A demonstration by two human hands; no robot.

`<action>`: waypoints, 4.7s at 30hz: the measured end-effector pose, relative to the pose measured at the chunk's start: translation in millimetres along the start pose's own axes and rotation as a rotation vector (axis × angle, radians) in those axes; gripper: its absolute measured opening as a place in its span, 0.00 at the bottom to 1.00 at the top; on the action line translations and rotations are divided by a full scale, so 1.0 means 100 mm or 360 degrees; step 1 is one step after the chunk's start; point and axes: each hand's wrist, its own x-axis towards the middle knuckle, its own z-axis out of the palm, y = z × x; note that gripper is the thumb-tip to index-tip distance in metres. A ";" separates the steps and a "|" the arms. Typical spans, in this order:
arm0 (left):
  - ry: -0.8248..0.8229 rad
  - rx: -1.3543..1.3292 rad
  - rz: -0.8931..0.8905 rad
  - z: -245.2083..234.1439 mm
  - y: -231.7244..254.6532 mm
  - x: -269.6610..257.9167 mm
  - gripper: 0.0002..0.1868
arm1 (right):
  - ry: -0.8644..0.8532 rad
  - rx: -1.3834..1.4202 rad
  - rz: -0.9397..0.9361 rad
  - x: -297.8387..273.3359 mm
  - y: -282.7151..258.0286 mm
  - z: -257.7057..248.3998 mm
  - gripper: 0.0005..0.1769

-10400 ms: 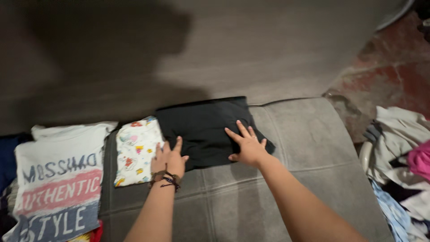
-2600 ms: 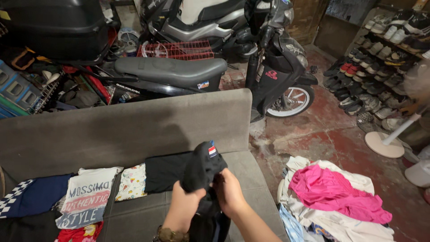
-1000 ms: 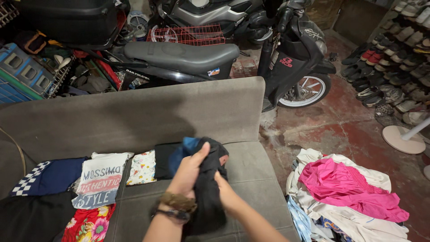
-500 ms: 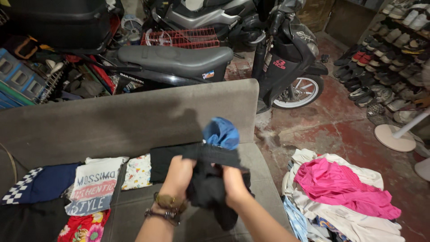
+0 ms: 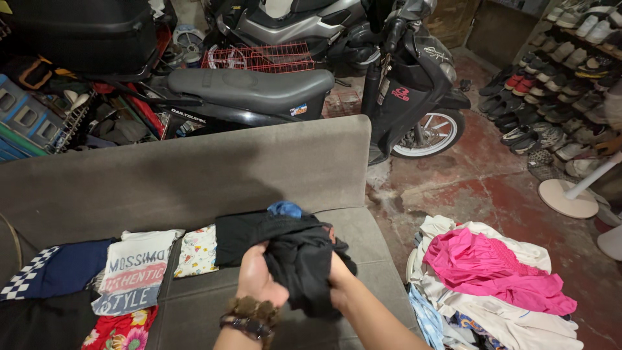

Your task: The person folds several pieces of clothing on a gray couch, including a blue garment with a checkered stripe, black shorts, a pink top, and a white shirt. Each item is smoothed, folded, and placed in a neat stack on the couch.

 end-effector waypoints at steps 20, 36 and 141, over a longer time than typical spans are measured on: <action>-0.0548 0.2229 0.0367 0.39 0.78 0.28 0.16 | -0.0460 -0.2219 -0.1429 -0.52 -0.93 0.57 0.29; -0.0066 0.4103 0.0999 0.97 1.80 -0.82 0.31 | 0.0575 -0.4008 -0.1758 -0.74 -1.92 0.77 0.26; -0.0602 0.2379 0.1646 1.13 1.08 1.10 0.27 | 0.0209 -0.2400 -0.1301 -0.30 -2.42 0.47 0.23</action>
